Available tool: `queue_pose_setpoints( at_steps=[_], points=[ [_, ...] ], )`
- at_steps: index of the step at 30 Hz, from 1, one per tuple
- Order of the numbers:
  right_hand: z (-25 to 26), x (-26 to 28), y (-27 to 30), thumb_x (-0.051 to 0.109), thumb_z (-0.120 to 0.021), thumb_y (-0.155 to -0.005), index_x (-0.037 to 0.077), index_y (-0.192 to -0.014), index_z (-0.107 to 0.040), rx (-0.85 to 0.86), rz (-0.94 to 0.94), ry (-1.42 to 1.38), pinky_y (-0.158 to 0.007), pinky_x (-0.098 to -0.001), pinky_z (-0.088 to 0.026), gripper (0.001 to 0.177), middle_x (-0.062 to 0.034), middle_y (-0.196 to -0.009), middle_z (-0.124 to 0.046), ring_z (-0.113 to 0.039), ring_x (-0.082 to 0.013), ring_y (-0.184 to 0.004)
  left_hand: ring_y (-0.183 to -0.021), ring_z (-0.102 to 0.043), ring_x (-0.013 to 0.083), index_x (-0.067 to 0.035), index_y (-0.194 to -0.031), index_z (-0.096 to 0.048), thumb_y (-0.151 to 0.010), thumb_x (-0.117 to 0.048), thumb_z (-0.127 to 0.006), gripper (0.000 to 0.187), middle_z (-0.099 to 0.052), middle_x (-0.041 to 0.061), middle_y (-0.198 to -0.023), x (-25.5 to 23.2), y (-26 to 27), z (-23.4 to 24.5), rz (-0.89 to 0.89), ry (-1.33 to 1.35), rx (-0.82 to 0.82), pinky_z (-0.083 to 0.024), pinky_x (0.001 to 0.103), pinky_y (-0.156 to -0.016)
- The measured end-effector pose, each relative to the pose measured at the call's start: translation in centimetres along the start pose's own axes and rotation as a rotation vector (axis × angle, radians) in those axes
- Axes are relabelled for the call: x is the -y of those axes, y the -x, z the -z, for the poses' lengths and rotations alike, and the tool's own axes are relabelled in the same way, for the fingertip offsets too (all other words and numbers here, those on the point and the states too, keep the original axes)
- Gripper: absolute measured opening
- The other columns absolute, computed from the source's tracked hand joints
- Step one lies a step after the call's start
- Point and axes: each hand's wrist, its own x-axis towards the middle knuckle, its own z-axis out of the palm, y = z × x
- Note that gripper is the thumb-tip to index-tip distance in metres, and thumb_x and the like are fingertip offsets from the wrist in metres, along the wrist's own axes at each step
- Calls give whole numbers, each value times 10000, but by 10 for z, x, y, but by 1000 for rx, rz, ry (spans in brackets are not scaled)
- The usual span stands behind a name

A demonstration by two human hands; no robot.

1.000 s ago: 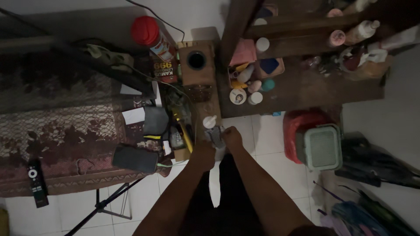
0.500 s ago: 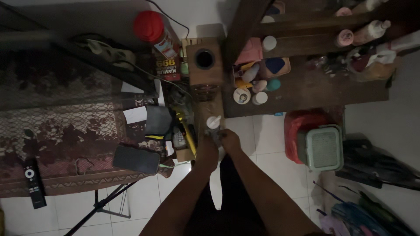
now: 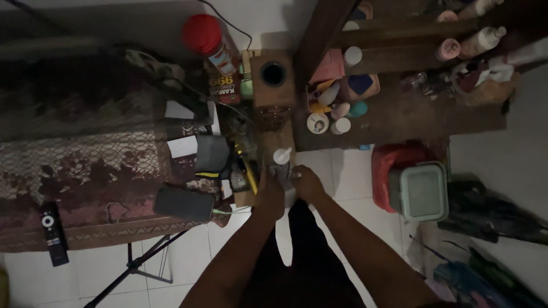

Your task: The person wipes a wooden-framed mirror and the vanity surface with a cloth. They move several small cosmetic bottles and containers aside to reach the surface, then continue wiping the mirror and surrounding areas.

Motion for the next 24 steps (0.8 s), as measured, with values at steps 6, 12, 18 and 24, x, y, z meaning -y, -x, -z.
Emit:
queue_pose_setpoints(
  at_steps=[6,12,18,24],
  points=[
    [29,34,19,209,-660,-912,97,-1114,-758,438,420,972,-976,-399,-551,251,-115,-1205,-738,-665,-285,-1166,-1005,-692,365,-46,-1037,-761,-924,-246,-615,273,-725,194,-1054,17,34,35,-47,531,-141,-514,500,-924],
    [28,137,38,358,-527,-984,21,-1224,-658,503,-345,-423,-753,-365,-575,434,-125,-1078,-741,-712,-232,-900,-883,-716,327,-89,-977,-747,-815,-190,-685,200,-743,154,-964,79,87,44,90,895,-747,-569,440,-801],
    [-7,216,-6,510,-583,-977,6,-1212,-712,150,69,-219,-835,-389,-540,570,-200,-1076,-758,-715,-304,-970,-956,-644,457,-15,-1148,-674,-909,-88,-598,262,-694,245,-1066,143,89,36,262,817,-1220,-513,516,-834],
    [-29,251,-25,496,-762,-785,56,-1278,-639,-119,45,-111,-863,-443,-548,672,-196,-1171,-712,-694,-370,-1046,-1000,-661,455,-41,-1134,-670,-1000,-217,-592,234,-697,263,-1068,167,71,12,459,1067,-1001,-515,515,-849]
  ],
)
